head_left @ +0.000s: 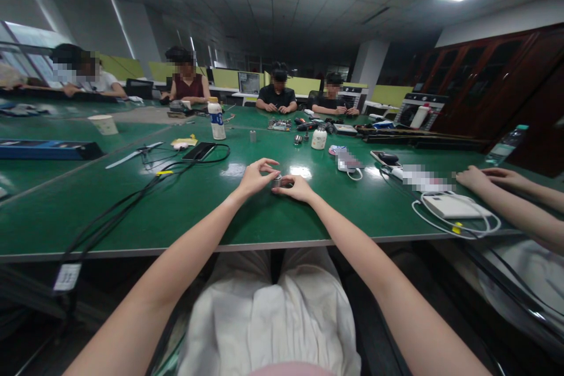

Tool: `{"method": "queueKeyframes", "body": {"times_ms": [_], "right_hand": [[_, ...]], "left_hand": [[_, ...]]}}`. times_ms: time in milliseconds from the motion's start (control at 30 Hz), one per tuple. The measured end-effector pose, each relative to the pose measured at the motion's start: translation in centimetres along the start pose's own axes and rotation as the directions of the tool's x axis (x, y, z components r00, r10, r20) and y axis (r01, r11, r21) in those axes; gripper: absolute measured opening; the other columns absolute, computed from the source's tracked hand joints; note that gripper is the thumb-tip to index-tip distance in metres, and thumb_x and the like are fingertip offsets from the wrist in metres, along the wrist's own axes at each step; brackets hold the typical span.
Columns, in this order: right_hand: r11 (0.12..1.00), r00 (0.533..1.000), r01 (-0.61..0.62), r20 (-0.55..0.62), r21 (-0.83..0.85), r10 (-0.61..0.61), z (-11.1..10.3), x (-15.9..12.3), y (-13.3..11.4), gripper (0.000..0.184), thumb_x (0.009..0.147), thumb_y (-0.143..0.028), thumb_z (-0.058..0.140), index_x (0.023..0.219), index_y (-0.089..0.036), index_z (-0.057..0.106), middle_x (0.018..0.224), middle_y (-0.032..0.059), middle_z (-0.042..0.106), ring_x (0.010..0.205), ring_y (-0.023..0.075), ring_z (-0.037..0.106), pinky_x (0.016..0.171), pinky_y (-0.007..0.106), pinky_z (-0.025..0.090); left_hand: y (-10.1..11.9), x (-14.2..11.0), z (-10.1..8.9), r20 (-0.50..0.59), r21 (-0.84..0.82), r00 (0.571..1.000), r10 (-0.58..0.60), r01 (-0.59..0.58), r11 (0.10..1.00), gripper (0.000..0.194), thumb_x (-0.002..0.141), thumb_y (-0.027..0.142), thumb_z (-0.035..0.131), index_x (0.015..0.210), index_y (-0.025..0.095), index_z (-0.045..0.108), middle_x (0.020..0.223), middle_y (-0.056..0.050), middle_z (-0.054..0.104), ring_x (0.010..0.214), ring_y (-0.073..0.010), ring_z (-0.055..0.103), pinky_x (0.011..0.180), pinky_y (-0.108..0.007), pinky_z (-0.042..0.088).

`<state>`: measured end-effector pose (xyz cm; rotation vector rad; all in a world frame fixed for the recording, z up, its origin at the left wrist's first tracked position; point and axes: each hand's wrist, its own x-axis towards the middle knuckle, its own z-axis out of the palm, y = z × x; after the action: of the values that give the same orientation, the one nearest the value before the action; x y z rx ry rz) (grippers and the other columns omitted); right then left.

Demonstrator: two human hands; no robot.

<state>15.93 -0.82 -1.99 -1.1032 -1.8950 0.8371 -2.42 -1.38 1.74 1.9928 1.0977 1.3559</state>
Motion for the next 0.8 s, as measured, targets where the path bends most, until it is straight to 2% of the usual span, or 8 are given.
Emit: {"method": "queueKeyframes", "body": {"times_ms": [133, 233, 333, 500, 667, 800], "right_hand": [[1.0, 1.0, 0.01, -0.008, -0.001, -0.01, 0.0, -0.1, -0.3, 0.04, 0.066, -0.036, 0.086, 0.099, -0.015, 0.076, 0.092, 0.0076, 0.077, 0.089, 0.0215, 0.072, 0.084, 0.033, 0.055], [1.0, 1.0, 0.015, -0.011, 0.007, -0.015, 0.0, -0.1, -0.3, 0.04, 0.067, -0.036, 0.086, 0.1, -0.016, 0.076, 0.093, 0.008, 0.077, 0.09, 0.0211, 0.072, 0.086, 0.033, 0.055], [1.0, 1.0, 0.026, -0.008, 0.003, -0.026, -0.1, -0.1, -0.3, 0.042, 0.067, -0.037, 0.086, 0.101, -0.016, 0.076, 0.095, 0.0089, 0.076, 0.091, 0.0218, 0.072, 0.088, 0.034, 0.055], [1.0, 1.0, 0.029, -0.01, -0.009, -0.029, 0.0, -0.2, -0.2, 0.044, 0.067, -0.038, 0.086, 0.102, -0.015, 0.076, 0.098, 0.0096, 0.076, 0.093, 0.0224, 0.072, 0.089, 0.035, 0.055], [0.999, 0.999, 0.034, -0.012, -0.031, -0.034, 0.0, -0.2, -0.3, 0.041, 0.068, -0.039, 0.085, 0.101, -0.016, 0.076, 0.096, 0.0088, 0.076, 0.091, 0.0209, 0.072, 0.09, 0.035, 0.054], [0.999, 0.999, 0.036, -0.008, -0.031, -0.036, -0.1, -0.2, -0.3, 0.04, 0.068, -0.038, 0.085, 0.101, -0.016, 0.076, 0.096, 0.0083, 0.076, 0.09, 0.0203, 0.072, 0.089, 0.034, 0.054]], "left_hand": [[0.0, 0.2, -0.3, -0.077, 0.044, 0.997, 0.028, -0.025, 0.999, 0.032, 0.074, 0.036, 0.073, 0.101, 0.019, 0.069, 0.086, -0.007, 0.077, 0.085, -0.0243, 0.074, 0.086, -0.036, 0.054], [-0.7, 0.5, -0.9, -0.133, 0.113, 0.991, -0.001, 0.016, 0.993, 0.029, 0.077, 0.035, 0.072, 0.102, 0.02, 0.069, 0.087, -0.007, 0.078, 0.087, -0.025, 0.074, 0.089, -0.038, 0.053], [-1.8, 0.6, -1.7, -0.091, 0.247, 0.994, -0.068, 0.089, 0.965, 0.027, 0.078, 0.032, 0.073, 0.102, 0.022, 0.07, 0.088, -0.006, 0.079, 0.09, -0.027, 0.074, 0.09, -0.04, 0.051], [-3.3, 0.5, -2.6, 0.003, 0.476, 0.981, -0.194, 0.169, 0.863, 0.023, 0.079, 0.03, 0.072, 0.1, 0.023, 0.074, 0.088, -0.007, 0.079, 0.098, -0.0317, 0.071, 0.092, -0.044, 0.047], [-3.3, 0.2, -2.7, -0.06, 0.601, 0.976, -0.207, 0.201, 0.774, 0.031, 0.081, 0.044, 0.071, 0.106, 0.027, 0.077, 0.113, -0.01, 0.074, 0.124, -0.0366, 0.052, 0.103, -0.052, 0.037], [-3.1, 0.0, -2.6, -0.06, 0.637, 0.948, -0.312, 0.278, 0.719, 0.029, 0.081, 0.048, 0.07, 0.102, 0.03, 0.08, 0.129, -0.01, 0.066, 0.131, -0.0413, 0.04, 0.104, -0.057, 0.033]]}}
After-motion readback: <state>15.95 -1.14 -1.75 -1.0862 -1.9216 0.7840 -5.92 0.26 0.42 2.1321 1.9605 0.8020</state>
